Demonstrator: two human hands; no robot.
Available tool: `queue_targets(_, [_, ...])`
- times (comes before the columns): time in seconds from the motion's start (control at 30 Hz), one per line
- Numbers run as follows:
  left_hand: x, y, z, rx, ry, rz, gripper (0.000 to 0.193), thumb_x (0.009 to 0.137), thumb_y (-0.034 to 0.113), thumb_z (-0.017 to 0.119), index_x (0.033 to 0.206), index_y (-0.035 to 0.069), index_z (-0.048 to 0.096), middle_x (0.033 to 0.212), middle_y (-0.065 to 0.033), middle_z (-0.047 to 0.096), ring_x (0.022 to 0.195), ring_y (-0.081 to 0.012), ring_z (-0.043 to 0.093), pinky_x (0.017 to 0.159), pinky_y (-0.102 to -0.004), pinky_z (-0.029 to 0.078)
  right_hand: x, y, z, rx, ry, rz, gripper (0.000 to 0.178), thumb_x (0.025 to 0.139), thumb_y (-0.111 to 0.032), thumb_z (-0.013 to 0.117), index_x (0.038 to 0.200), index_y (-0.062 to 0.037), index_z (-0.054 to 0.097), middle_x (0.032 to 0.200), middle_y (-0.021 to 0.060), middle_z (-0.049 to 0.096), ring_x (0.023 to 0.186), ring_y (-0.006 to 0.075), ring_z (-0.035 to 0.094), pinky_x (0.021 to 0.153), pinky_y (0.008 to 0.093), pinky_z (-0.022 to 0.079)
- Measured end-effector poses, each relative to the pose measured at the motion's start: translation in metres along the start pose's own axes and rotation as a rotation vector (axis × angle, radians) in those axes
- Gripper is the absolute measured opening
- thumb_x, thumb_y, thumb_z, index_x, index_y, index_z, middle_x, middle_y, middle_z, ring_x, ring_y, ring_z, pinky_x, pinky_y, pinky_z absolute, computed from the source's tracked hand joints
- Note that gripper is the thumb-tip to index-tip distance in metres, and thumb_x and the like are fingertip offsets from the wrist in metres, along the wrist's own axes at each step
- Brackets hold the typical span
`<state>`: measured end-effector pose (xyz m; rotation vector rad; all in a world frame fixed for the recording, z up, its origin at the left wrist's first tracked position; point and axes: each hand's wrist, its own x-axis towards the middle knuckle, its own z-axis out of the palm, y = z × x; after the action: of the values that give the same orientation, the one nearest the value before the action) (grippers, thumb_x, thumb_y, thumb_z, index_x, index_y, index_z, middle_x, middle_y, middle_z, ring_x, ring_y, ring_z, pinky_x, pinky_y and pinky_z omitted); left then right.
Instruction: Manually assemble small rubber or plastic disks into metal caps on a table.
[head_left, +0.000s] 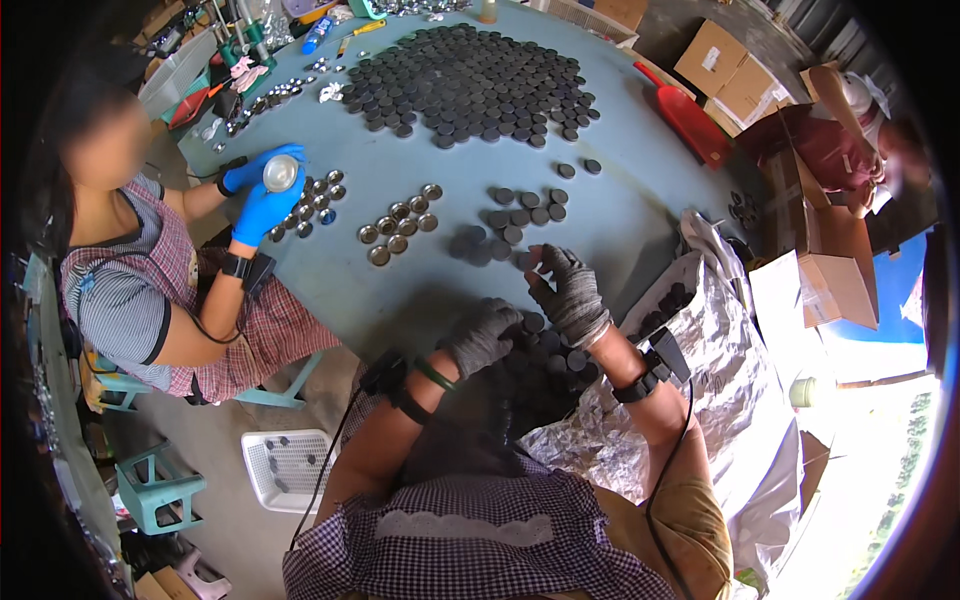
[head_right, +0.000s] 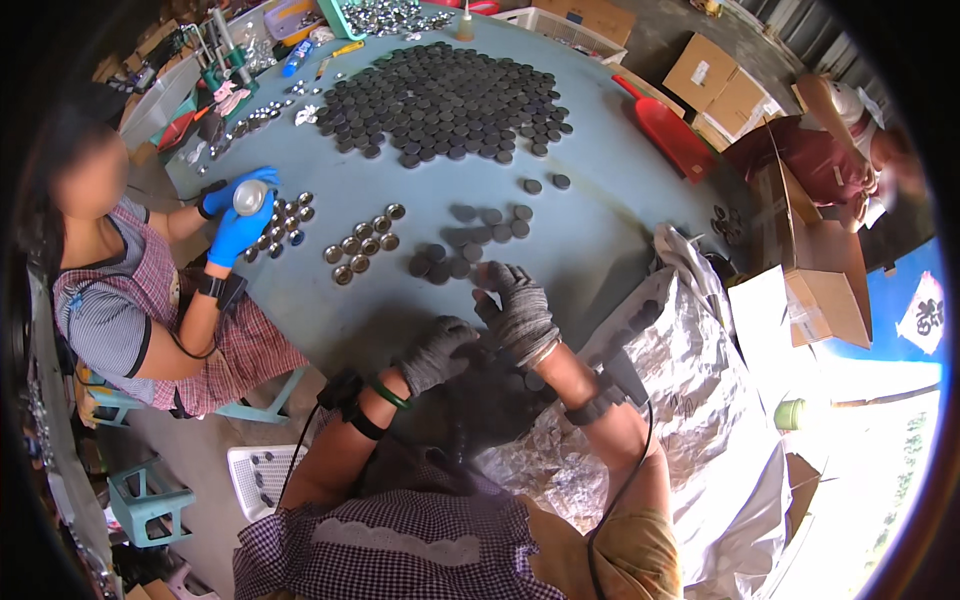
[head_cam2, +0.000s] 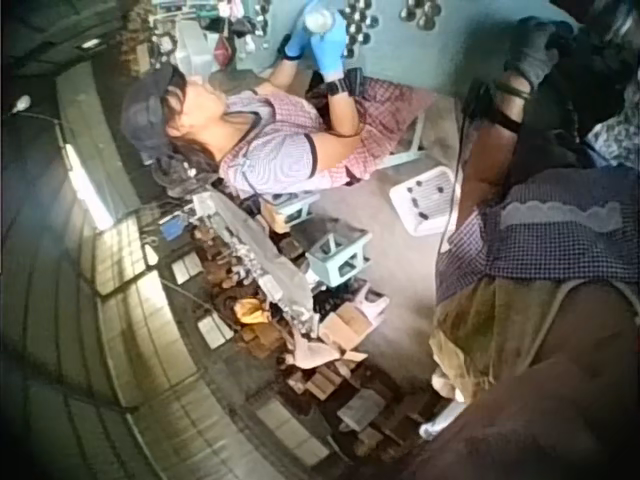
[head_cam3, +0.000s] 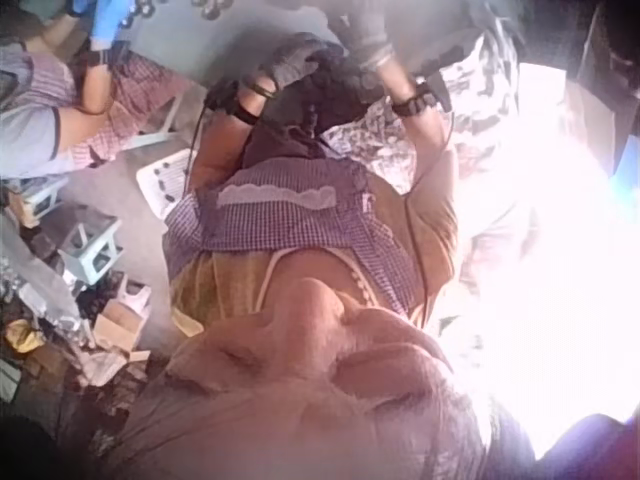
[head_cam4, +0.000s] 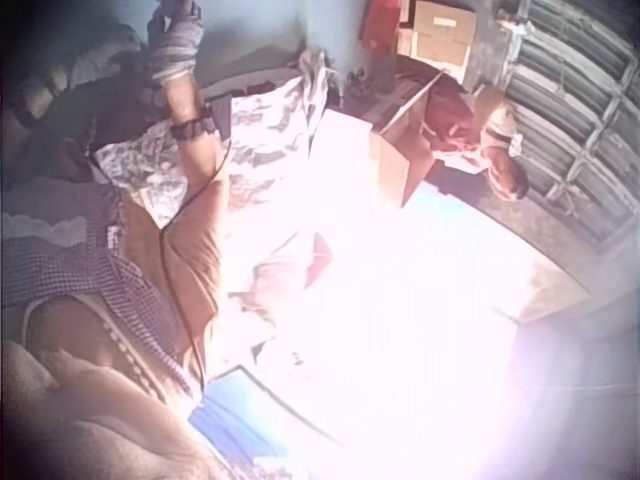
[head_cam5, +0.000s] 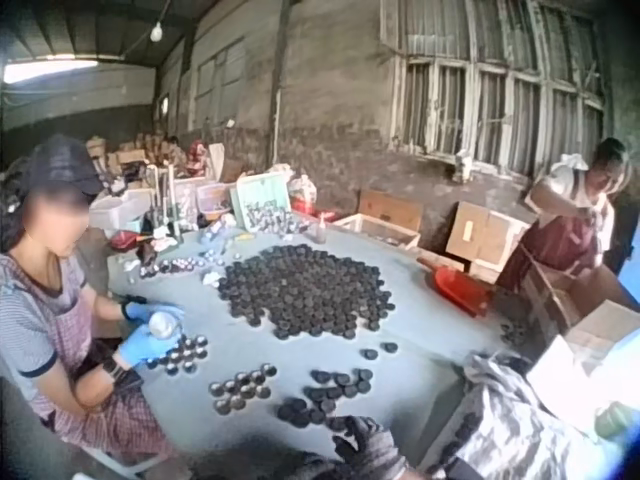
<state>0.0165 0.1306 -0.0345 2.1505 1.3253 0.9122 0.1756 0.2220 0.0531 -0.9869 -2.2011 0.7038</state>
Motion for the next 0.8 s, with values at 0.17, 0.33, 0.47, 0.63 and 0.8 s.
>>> queue_targets(0.17, [-0.024, 0.002, 0.002, -0.758, 0.358, -0.278, 0.036, 0.076, -0.009, 0.068, 0.109, 0.001, 0.059, 0.103, -0.0015, 0.056, 0.091, -0.0093, 0.056, 0.081, -0.0247, 0.051, -0.024, 0.026, 0.033, 0.331, -0.054, 0.189, 0.032, 0.087, -0.007, 0.062, 0.117, -0.0026, 0.057, 0.093, 0.005, 0.066, 0.076, 0.0129, 0.06, 0.068, 0.0266, 0.05])
queue_targets(0.33, [-0.043, 0.01, -0.016, -0.814, 0.51, -0.365, 0.039, 0.073, -0.007, 0.072, 0.109, -0.001, 0.059, 0.104, -0.0043, 0.059, 0.093, -0.0117, 0.058, 0.082, -0.0271, 0.051, -0.023, 0.005, 0.047, 0.821, -0.312, 0.462, 0.033, 0.09, 0.0, 0.052, 0.123, -0.0024, 0.053, 0.099, 0.0048, 0.063, 0.077, 0.0099, 0.058, 0.07, 0.0251, 0.05])
queue_targets(0.47, [-0.05, 0.011, -0.028, -0.658, 0.582, -0.35, 0.04, 0.07, -0.006, 0.076, 0.107, -0.001, 0.061, 0.106, -0.0076, 0.062, 0.095, -0.0153, 0.06, 0.083, -0.029, 0.051, -0.015, -0.012, 0.052, 0.89, -0.369, 0.444, 0.037, 0.092, -0.006, 0.053, 0.129, -0.0043, 0.05, 0.098, 0.0046, 0.062, 0.077, 0.0097, 0.058, 0.065, 0.0247, 0.05])
queue_targets(0.63, [-0.053, 0.009, -0.038, -0.614, 0.615, -0.349, 0.04, 0.069, -0.006, 0.076, 0.107, -0.001, 0.062, 0.104, -0.0074, 0.063, 0.093, -0.0162, 0.06, 0.083, -0.0301, 0.051, -0.003, -0.007, 0.051, 0.574, -0.627, 0.71, 0.038, 0.088, -0.016, 0.061, 0.125, -0.0075, 0.053, 0.091, 0.003, 0.061, 0.072, 0.0091, 0.057, 0.055, 0.0257, 0.049])
queue_targets(0.8, [-0.056, -0.006, -0.039, -0.579, 0.641, -0.337, 0.041, 0.069, -0.003, 0.076, 0.108, -0.002, 0.062, 0.103, -0.008, 0.063, 0.093, -0.0166, 0.06, 0.083, -0.0298, 0.05, -0.001, -0.003, 0.077, 0.736, -0.558, 0.382, 0.035, 0.084, -0.022, 0.065, 0.115, -0.0072, 0.057, 0.084, 0.0051, 0.062, 0.074, 0.013, 0.061, 0.058, 0.028, 0.05])
